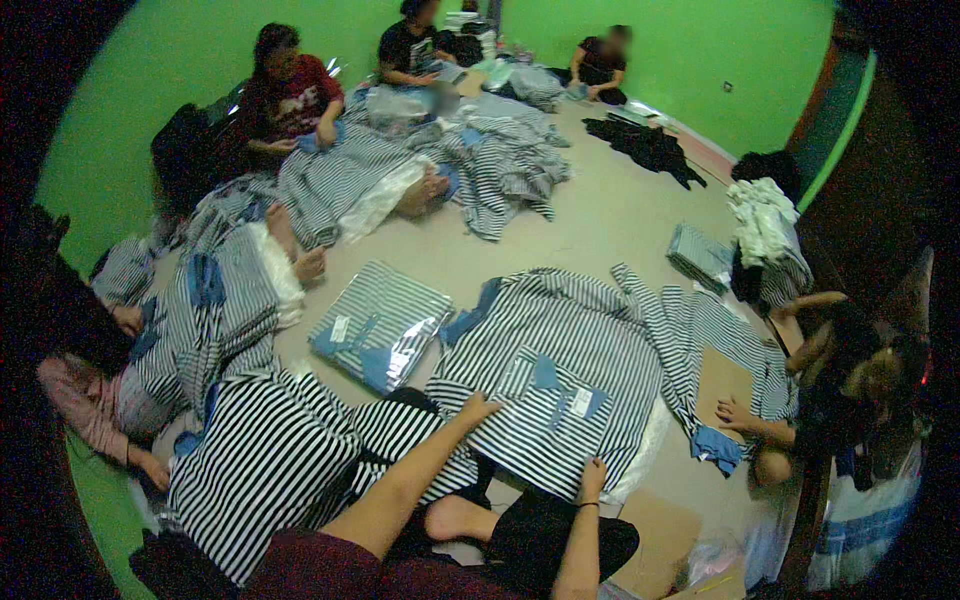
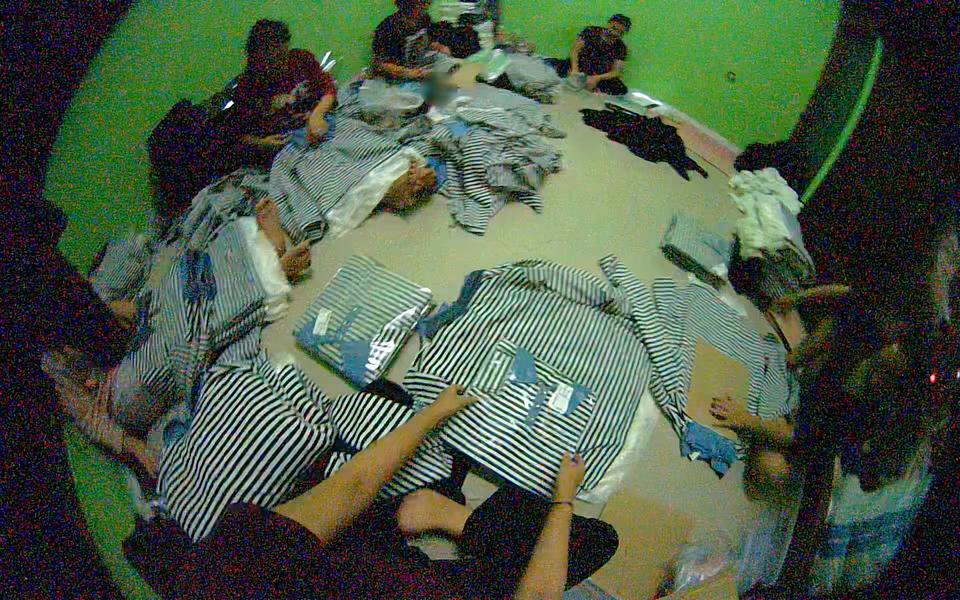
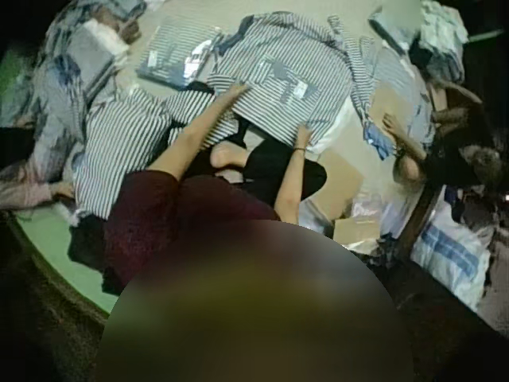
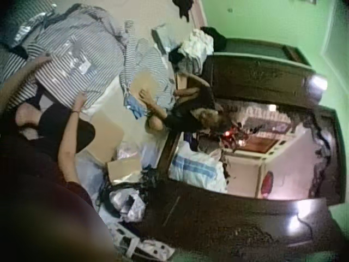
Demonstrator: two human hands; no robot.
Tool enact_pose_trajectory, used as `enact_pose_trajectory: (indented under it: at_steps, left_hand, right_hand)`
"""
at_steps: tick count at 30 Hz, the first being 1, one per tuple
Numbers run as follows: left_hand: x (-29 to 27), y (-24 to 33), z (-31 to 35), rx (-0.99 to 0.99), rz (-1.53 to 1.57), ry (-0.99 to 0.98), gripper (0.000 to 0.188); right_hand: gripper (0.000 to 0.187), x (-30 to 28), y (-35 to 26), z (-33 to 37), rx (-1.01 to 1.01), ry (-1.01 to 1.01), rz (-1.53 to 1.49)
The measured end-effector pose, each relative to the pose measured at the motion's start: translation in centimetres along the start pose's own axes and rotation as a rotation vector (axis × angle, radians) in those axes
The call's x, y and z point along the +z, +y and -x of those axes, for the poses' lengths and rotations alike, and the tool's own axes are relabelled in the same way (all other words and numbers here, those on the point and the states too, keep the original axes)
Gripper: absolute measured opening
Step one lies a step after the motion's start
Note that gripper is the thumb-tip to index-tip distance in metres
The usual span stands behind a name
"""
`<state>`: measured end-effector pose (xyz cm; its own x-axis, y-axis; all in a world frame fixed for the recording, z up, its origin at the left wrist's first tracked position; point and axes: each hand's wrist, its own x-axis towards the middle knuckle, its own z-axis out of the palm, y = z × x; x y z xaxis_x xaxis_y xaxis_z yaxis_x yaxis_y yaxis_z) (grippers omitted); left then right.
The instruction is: The person folds striped shirts and places them into clear plastic bags. They smooth the fabric, fold sleeves and hems, and insert each folded shirt into a bag before stacking it.
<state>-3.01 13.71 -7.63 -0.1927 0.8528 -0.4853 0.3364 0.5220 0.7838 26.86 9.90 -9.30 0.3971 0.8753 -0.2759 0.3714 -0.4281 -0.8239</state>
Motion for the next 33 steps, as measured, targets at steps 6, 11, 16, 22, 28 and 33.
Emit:
enact_pose_trajectory:
  at_steps: [6, 11, 16, 22, 28, 33]
  left_hand:
    - [-1.8, 2.6, 2.3, 0.038, 0.396, -0.356, 0.045]
    - [-10.0, 7.5, 3.6, 0.232, -0.017, -0.153, 0.028]
    - [-26.9, 8.3, 2.3, 0.381, -0.186, 0.047, 0.044]
    - [-39.4, -1.3, -3.4, 0.383, -0.208, 0.592, 0.022]
    - [-35.2, -11.4, -5.4, -0.225, -0.053, 0.489, 0.062]
    - [-36.6, -13.2, -6.2, -0.078, -0.094, 0.451, 0.044]
  right_hand:
    - [0.038, -3.6, -2.7, 2.7, 0.196, -0.338, -0.581]
    - [0.043, -1.5, -8.7, 5.4, 0.295, -0.375, -0.399]
    - [0.061, 8.3, -18.6, 6.9, -0.021, -0.718, -0.482]
    - [0.051, 27.3, -22.2, 7.7, -0.383, -0.808, -0.304]
    - [0.058, 34.9, -17.1, 8.6, -0.476, -0.689, 0.287]
    - [0.068, 34.1, -17.6, 10.5, -0.494, -0.583, 0.245]
